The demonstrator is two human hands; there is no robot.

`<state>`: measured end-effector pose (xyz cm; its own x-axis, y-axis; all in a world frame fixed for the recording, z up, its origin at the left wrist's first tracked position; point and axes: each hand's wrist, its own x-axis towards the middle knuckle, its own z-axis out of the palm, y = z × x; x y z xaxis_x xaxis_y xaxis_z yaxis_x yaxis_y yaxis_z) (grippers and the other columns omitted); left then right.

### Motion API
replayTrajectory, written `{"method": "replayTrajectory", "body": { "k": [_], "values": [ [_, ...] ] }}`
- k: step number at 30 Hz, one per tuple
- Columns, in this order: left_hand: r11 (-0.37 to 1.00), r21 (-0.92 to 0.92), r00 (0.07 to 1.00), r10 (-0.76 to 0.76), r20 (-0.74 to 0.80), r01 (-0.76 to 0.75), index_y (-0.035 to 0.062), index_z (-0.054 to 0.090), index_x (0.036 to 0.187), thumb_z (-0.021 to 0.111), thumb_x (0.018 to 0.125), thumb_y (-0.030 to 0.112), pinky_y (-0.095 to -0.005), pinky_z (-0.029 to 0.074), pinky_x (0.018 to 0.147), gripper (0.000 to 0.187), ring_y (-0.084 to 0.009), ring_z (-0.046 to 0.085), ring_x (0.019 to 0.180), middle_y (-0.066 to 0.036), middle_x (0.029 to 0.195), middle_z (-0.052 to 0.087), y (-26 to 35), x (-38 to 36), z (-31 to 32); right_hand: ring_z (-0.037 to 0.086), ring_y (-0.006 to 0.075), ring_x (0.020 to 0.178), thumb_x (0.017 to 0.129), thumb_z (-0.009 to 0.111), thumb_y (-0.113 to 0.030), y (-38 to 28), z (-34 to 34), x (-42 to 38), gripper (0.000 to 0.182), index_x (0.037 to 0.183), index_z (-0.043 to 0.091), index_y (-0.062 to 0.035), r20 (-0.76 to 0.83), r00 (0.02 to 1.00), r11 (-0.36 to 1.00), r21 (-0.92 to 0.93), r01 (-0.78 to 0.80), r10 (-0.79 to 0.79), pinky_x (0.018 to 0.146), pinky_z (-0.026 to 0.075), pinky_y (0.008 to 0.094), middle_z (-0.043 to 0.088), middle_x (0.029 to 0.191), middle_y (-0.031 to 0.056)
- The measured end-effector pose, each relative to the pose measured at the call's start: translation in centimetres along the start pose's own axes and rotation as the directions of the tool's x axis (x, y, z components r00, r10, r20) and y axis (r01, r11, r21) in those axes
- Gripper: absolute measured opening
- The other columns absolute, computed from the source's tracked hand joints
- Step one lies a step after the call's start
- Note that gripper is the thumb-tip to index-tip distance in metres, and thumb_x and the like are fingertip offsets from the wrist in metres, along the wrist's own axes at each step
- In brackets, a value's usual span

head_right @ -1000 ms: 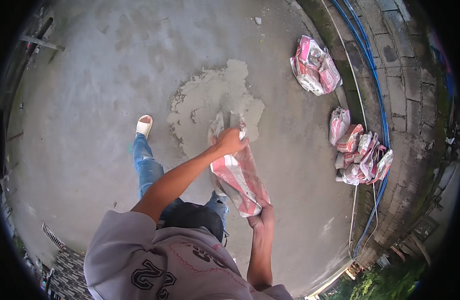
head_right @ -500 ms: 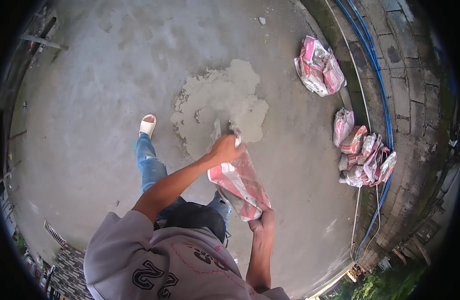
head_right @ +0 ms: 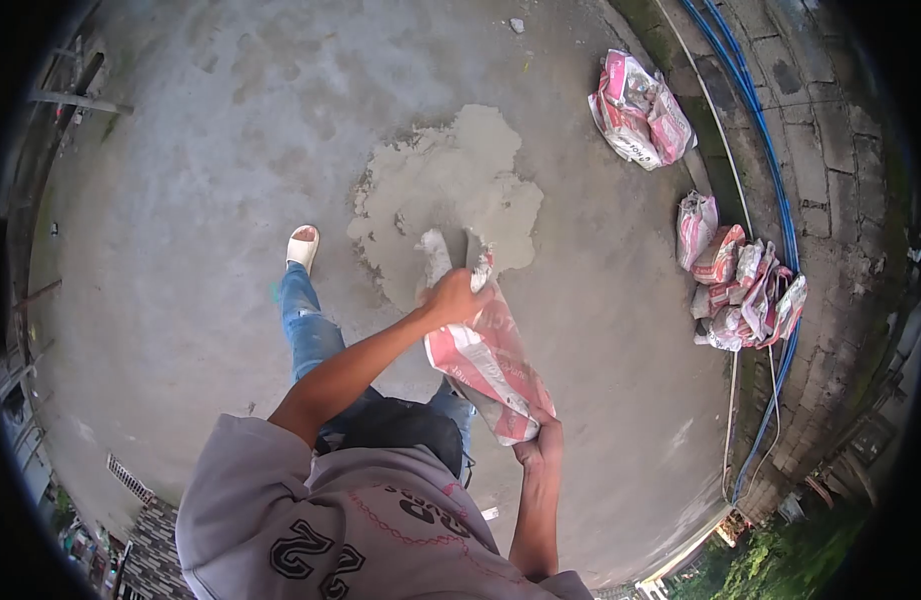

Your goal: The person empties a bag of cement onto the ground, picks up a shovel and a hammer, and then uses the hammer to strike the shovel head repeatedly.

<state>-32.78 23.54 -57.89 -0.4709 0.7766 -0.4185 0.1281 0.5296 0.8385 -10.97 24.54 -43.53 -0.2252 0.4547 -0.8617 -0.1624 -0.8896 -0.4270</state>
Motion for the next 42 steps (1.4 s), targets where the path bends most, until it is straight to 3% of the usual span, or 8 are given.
{"method": "replayTrajectory", "body": {
  "k": [11,13,21,29,32,35,38,42],
  "values": [
    [0.993,0.044,0.994,0.109,-0.031,-0.108,-0.0038,0.058,0.067,0.058,0.069,0.032,-0.0445,0.047,0.06,0.036,-0.0415,0.057,0.066,-0.026,0.064,0.056,-1.0,-0.1,1.2,0.047,0.0312,0.108,0.078,0.038,0.001,0.0,-0.9,-0.3,0.046,0.124,0.033,-0.0005,0.02,1.0,0.999,0.039,-0.014,0.013,0.088,0.043,0.0424,0.042,0.122,0.0175],
    [0.986,-0.065,0.982,-0.158,-0.104,0.152,-0.0036,0.058,0.066,0.057,0.069,0.032,-0.0446,0.047,0.06,0.036,-0.0415,0.057,0.066,-0.025,0.063,0.056,-1.7,0.6,1.1,0.047,0.0309,0.107,0.078,0.04,0.0,0.6,-0.9,-1.4,0.046,0.124,0.034,-0.0023,-0.004,0.999,0.999,0.007,-0.051,0.051,0.088,0.043,0.0419,0.042,0.121,0.018],
    [0.996,-0.066,0.994,0.067,0.082,-0.061,-0.0092,0.056,0.068,0.059,0.068,0.037,-0.0461,0.045,0.062,0.046,-0.0417,0.057,0.066,-0.029,0.063,0.054,1.1,-4.6,1.2,0.047,0.0321,0.107,0.08,0.036,-0.002,0.0,0.7,-1.4,0.043,0.123,0.036,0.0012,-0.004,1.0,0.999,-0.05,-0.001,0.001,0.09,0.041,0.043,0.043,0.12,0.0196],
    [0.995,-0.083,0.998,0.061,-0.033,-0.063,-0.0057,0.056,0.067,0.06,0.067,0.034,-0.0418,0.045,0.06,0.04,-0.0381,0.057,0.066,-0.025,0.066,0.056,-0.7,-2.8,0.0,0.046,0.0324,0.108,0.08,0.035,-0.001,0.2,0.8,-1.2,0.043,0.124,0.035,-0.0007,0.074,0.997,0.999,-0.035,-0.032,0.035,0.091,0.04,0.0441,0.041,0.122,0.0189],
    [0.986,-0.167,0.997,0.004,-0.071,-0.016,-0.0075,0.056,0.069,0.06,0.067,0.034,-0.0428,0.044,0.059,0.042,-0.0394,0.056,0.064,-0.027,0.065,0.055,-2.0,-0.5,1.0,0.045,0.0326,0.11,0.08,0.034,-0.001,0.3,1.8,-2.2,0.045,0.124,0.034,-0.0004,-0.127,0.99,0.996,-0.048,-0.074,0.068,0.093,0.039,0.0442,0.04,0.124,0.0193],
    [0.98,-0.068,0.963,0.171,-0.21,-0.189,-0.0091,0.056,0.07,0.059,0.066,0.035,-0.0433,0.044,0.059,0.044,-0.0398,0.056,0.063,-0.028,0.064,0.054,-0.7,-0.5,-0.3,0.046,0.032,0.109,0.079,0.037,0.001,0.2,2.1,-1.8,0.046,0.125,0.031,0.0002,0.068,0.997,0.999,-0.05,-0.017,0.021,0.092,0.04,0.0446,0.04,0.123,0.0181],
    [0.983,-0.182,0.996,-0.037,-0.082,0.022,-0.0052,0.058,0.069,0.058,0.069,0.035,-0.0442,0.045,0.063,0.04,-0.0411,0.057,0.068,-0.024,0.066,0.057,-3.6,0.3,1.7,0.047,0.0321,0.107,0.08,0.037,0.0,0.4,1.5,-2.7,0.044,0.124,0.033,0.0003,-0.046,0.998,0.998,-0.023,-0.054,0.053,0.09,0.041,0.0446,0.042,0.121,0.0185],
    [0.932,-0.01,0.9,0.346,-0.263,-0.362,-0.0046,0.058,0.069,0.058,0.069,0.033,-0.0434,0.045,0.061,0.038,-0.0392,0.057,0.065,-0.022,0.065,0.058,-0.6,-1.2,1.2,0.048,0.0318,0.105,0.082,0.038,-0.003,0.1,1.8,-2.0,0.042,0.123,0.035,0.0002,-0.007,1.0,0.999,-0.041,-0.018,0.018,0.087,0.043,0.0435,0.043,0.12,0.0193]
  ]
}}
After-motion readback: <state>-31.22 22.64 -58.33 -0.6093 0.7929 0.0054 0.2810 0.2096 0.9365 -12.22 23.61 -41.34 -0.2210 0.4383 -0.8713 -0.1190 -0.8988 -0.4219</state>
